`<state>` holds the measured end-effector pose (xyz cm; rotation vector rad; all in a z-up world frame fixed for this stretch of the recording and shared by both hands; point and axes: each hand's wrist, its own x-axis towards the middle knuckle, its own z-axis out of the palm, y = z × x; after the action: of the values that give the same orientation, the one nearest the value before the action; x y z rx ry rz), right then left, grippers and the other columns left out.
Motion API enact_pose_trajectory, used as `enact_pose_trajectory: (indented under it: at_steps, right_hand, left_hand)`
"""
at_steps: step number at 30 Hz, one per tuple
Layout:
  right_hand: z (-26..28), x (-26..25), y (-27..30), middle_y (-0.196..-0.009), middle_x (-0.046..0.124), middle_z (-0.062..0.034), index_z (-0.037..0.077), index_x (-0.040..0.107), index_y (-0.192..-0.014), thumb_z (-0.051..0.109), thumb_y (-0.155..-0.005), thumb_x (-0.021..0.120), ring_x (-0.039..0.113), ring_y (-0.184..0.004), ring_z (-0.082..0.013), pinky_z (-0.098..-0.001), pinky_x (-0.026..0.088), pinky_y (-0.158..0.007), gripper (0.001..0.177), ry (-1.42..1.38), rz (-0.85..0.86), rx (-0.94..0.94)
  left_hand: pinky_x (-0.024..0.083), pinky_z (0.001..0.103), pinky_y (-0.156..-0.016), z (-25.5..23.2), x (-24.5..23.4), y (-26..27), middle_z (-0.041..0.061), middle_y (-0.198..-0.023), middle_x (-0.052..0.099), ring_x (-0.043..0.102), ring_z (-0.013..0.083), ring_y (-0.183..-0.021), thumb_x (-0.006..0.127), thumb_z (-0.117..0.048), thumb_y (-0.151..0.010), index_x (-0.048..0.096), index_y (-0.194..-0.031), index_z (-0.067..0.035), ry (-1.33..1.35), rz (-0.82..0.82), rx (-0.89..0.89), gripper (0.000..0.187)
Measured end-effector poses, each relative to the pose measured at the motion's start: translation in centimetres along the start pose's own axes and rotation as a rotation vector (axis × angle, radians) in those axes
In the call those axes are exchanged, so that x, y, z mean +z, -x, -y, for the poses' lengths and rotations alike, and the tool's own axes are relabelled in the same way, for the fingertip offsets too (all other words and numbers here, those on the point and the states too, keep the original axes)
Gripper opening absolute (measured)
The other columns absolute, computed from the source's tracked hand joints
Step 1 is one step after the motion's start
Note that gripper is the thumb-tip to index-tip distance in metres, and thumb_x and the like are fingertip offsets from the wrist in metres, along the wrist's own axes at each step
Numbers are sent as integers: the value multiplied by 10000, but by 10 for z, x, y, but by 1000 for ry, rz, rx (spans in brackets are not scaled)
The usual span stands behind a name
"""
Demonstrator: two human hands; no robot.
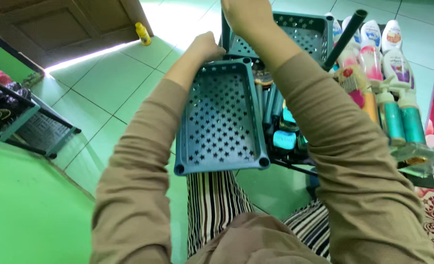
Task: The person assembles a green plastic storage rack by inserting vertical poles into the corners of perforated trays and stacking them. The person handles the trays and poles by hand, aligning and securing each layer to form a multi-tiered unit.
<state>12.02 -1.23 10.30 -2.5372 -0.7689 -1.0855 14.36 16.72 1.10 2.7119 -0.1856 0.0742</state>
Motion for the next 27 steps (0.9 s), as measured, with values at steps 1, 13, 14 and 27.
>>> enact_pose_trajectory:
  at_steps: [1, 13, 14, 27]
  right_hand:
    - [1, 7, -5, -634, 687, -161, 46, 747, -868, 440, -1047, 578, 676, -554, -337, -446, 543, -512, 464, -41, 21, 86]
    - [-4, 38, -16, -524, 639, -99, 79, 729, -642, 502, -934, 664, 619, -417, -230, -361, 483, -399, 518, 99, 198, 194]
    - [-7, 38, -16, -524, 640, -100, 79, 729, -649, 486, -957, 654, 621, -421, -228, -363, 488, -408, 516, 80, 253, 195]
    - [-31, 27, -21, -564, 644, -127, 43, 776, -800, 491, -943, 730, 621, -444, -252, -378, 514, -445, 473, 7, 268, -156]
  left_hand:
    - [509, 418, -1019, 4, 6, -8, 267, -1262, 664, 638, 392, -1188, 858, -435, -741, 632, -1291, 48, 18, -18, 20, 766]
    - [560, 347, -898, -16, -3, 0, 91, -1054, 772, 730, 212, -973, 951, -213, -661, 746, -1083, -76, 297, 126, 98, 489]
    - [570, 345, -884, -18, -5, 2, 85, -1030, 783, 739, 206, -953, 952, -189, -654, 752, -1048, -63, 314, 127, 71, 460]
    - [580, 343, -812, -23, -16, 16, 96, -938, 784, 741, 200, -854, 939, -147, -673, 757, -973, -34, 226, 144, 150, 369]
